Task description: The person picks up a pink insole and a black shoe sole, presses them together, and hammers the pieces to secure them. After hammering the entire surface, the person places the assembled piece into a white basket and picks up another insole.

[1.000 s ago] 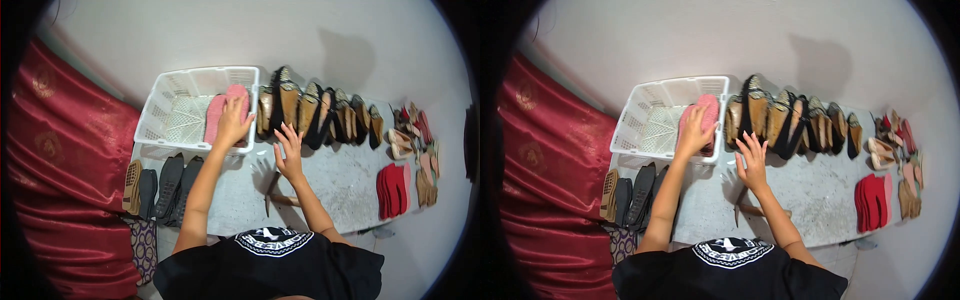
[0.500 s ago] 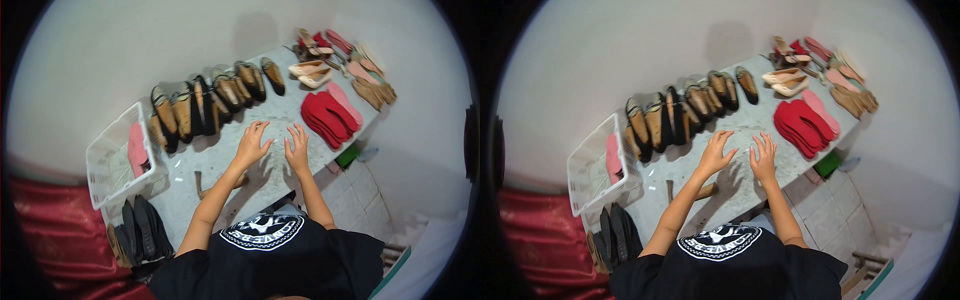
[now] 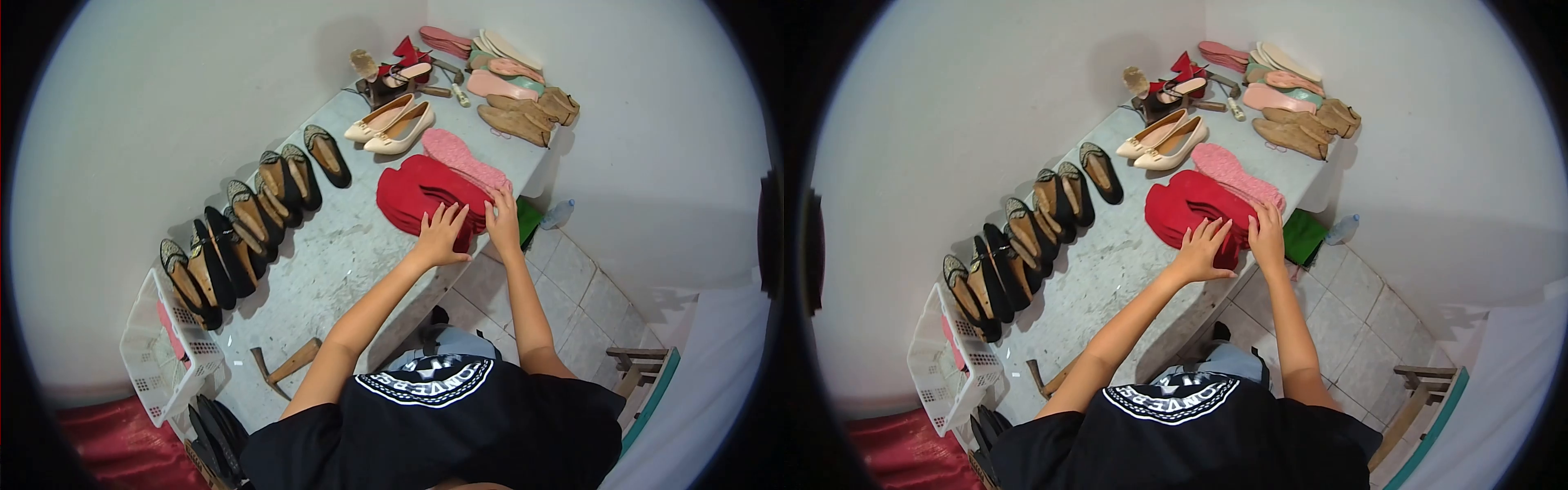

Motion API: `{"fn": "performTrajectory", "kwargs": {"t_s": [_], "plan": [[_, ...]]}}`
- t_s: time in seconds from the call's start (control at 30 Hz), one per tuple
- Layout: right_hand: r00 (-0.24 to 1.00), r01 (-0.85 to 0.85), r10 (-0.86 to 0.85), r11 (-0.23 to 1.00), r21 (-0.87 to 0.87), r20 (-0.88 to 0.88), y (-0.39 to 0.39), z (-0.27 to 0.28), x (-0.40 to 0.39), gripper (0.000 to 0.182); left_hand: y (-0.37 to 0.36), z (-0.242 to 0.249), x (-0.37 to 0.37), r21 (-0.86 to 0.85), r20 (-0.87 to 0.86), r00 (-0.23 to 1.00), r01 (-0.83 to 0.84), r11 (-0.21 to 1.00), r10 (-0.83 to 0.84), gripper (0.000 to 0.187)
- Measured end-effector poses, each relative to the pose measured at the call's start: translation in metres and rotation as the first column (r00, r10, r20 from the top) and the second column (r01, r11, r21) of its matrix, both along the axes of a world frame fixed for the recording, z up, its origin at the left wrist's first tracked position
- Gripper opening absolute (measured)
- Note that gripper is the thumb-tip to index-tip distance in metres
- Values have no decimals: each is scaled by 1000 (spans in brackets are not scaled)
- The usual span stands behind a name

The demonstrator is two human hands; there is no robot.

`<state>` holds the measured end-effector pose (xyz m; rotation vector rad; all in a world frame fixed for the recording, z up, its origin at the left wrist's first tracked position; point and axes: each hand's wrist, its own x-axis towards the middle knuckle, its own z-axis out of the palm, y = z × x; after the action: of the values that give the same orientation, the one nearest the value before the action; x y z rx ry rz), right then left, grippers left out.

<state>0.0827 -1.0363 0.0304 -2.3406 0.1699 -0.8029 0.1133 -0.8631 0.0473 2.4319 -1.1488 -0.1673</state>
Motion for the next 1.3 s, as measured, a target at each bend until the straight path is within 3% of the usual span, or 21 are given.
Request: {"fn": "performTrajectory", "kwargs": {"t_s": [0.03,0.23,0.43,0.53,0.63,0.73,0.87,1.07,1.17,1.3], "plan": [[1000,-7,8,999,48,-13,-14,-6,10,28,-11,-7,6,13,-17,1000,7,1000,-7,108],[953,-149,119,985,-88,-277,-69,-20,65,36,-48,-20,24,101,-6,999,-31,994,32,109],[914,-249,89,894,-373,-396,-80,-43,106,58,-59,-25,36,124,-25,998,-52,991,55,111],[812,-363,137,880,-307,-568,-86,-42,118,71,-62,-24,40,126,-48,996,-72,989,78,111],[742,-369,124,896,-246,-659,-86,-30,122,76,-62,-25,42,113,-75,992,-89,990,98,113],[737,-404,96,856,-322,-669,-85,-22,122,76,-60,-24,40,107,-88,988,-117,987,126,113],[793,-375,131,874,-307,-595,-84,3,112,68,-46,-17,35,83,-86,979,-180,980,187,110],[967,-161,125,975,-153,-221,-29,51,72,67,8,-10,10,-69,-47,921,-390,918,387,91],[962,-267,272,953,-141,19,33,57,50,67,54,13,-19,-98,-78,856,-516,851,511,82],[878,-478,478,878,13,-10,136,62,9,68,132,19,-66,-125,-35,733,-677,725,679,77]]}}
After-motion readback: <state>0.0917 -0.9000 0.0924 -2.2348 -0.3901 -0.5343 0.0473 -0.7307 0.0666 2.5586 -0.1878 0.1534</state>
